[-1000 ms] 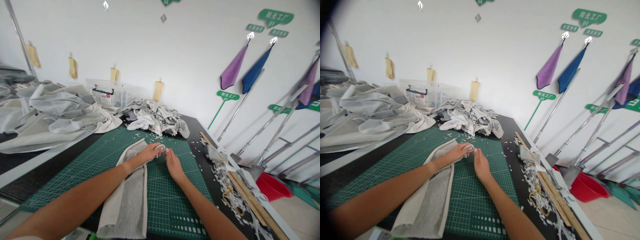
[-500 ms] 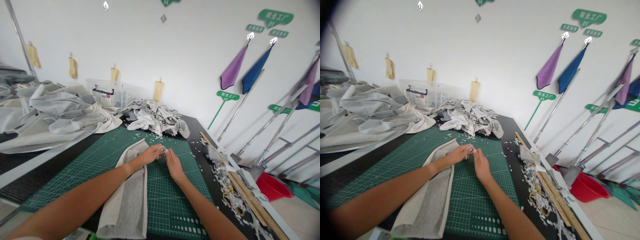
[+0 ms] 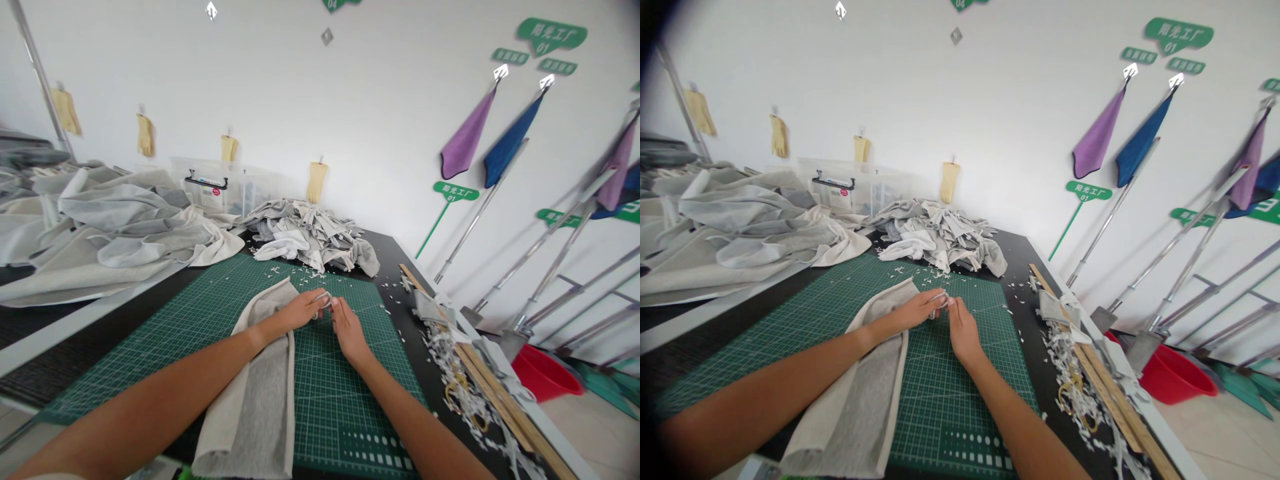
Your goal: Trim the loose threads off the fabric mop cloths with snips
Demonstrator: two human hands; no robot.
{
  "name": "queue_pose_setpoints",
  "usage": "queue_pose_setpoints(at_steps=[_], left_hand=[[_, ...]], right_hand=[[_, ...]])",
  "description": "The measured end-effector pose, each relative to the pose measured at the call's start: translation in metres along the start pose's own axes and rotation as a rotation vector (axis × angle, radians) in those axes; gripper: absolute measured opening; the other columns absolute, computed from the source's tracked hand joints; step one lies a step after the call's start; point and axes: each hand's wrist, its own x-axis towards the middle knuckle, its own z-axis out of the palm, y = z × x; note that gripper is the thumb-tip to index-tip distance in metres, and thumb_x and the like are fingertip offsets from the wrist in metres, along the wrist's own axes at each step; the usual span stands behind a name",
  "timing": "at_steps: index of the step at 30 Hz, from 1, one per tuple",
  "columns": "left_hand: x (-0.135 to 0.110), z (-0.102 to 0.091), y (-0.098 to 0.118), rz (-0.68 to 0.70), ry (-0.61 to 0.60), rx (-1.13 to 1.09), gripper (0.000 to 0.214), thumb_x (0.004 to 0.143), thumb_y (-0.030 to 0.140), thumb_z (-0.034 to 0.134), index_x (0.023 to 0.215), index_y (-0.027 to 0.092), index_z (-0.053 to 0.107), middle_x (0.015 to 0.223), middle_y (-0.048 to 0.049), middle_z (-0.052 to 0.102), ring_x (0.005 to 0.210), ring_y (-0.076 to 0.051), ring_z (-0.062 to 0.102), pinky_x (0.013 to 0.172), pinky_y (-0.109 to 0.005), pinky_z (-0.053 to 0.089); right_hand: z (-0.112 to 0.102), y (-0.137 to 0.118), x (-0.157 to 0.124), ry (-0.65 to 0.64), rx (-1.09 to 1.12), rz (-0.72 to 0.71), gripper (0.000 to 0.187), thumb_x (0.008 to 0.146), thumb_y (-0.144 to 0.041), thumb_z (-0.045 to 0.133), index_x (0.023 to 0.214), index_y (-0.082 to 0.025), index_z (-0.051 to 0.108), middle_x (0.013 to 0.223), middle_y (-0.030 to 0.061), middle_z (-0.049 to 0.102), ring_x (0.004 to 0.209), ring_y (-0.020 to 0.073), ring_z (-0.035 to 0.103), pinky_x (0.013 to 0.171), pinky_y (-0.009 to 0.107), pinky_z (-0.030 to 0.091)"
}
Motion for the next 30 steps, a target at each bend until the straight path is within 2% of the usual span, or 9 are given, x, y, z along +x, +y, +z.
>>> queue_pose_setpoints(at_steps=[18,30], left_hand=[[-0.0008,0.0020,0.0007,-0.012,-0.008,-0.010,0.044,0.102,0.054,0.030,0.088,0.018,0.053,0.072,0.0004,0.057,0.069,-0.014,0.054,0.072,-0.027,0.043],[-0.0007,0.0018,0.0006,0.009,-0.012,0.009,0.046,0.102,0.053,0.028,0.085,0.018,0.052,0.073,0.0003,0.057,0.067,-0.014,0.053,0.072,-0.027,0.044]], right_hand=[[-0.0032,-0.0077,0.0000,-0.021,0.031,0.032,0.047,0.098,-0.064,0.031,0.082,-0.024,0.049,0.066,-0.0013,0.046,0.058,0.0150,0.044,0.052,0.025,0.037],[-0.0011,0.0001,0.0018,-0.010,0.069,0.034,0.046,0.097,-0.064,0.032,0.080,-0.024,0.047,0.066,-0.0018,0.046,0.057,0.0139,0.043,0.051,0.025,0.037]])
